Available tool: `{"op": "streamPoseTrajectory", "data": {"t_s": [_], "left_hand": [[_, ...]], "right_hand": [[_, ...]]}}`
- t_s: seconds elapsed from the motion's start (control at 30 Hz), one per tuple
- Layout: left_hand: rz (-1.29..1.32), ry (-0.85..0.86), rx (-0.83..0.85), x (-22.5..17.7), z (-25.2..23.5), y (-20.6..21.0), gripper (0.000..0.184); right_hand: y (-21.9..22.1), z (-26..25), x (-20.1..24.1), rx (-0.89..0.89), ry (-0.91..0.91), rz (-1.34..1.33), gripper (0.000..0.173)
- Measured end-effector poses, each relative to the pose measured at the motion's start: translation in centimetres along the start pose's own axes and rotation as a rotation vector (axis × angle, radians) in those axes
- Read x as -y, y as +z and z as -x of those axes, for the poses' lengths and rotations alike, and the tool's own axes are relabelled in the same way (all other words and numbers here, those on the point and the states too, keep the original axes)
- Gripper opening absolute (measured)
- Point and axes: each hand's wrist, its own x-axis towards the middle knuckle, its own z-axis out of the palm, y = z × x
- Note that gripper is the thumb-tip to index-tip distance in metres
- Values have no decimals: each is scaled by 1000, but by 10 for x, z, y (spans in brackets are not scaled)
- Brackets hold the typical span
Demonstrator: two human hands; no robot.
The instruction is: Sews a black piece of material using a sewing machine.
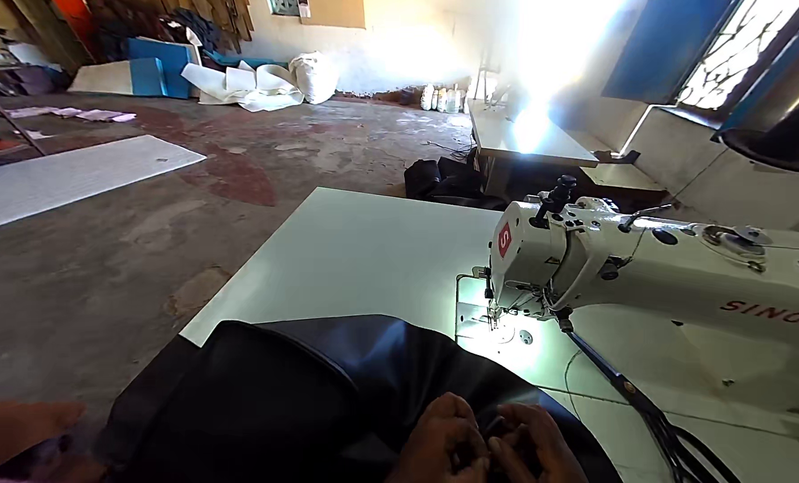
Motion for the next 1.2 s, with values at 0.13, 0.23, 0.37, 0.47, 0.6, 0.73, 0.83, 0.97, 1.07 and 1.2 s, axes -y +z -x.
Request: {"op": "streamPoseTrajectory", "data": {"t_s": [0.13,0.23,0.37,0.47,0.6,0.73,0.83,0.97,1.07,1.2], "left_hand": [[276,-257,188,-8,-10,-18,14],[363,-345,207,-9,-14,-22,11],[388,-365,200,-8,-15,-22,8],[388,-365,207,-8,-14,-22,7],[392,-360,204,-7,-14,-23,8],[392,-342,179,-6,-14,-21,7],[409,-337,178,-4,-13,-22,7],[431,-337,175,-3,-14,-21,7],[419,-329,162,-3,-14,-21,7],[402,-327,142,-3,-14,-21,9]], "right_hand": [[-2,7,-4,-2,-193,46,24],[-4,14,3,-6,-186,123,19],[-4,18,6,-30,-174,201,17],[1,16,12,-56,-179,243,12],[4,8,16,-46,-136,248,8],[-1,5,11,-210,-107,122,7],[-10,7,14,-136,-62,138,18],[-7,11,16,-16,-40,189,20],[-2,11,13,-132,-118,175,11],[-6,9,15,-99,-95,184,9]]}}
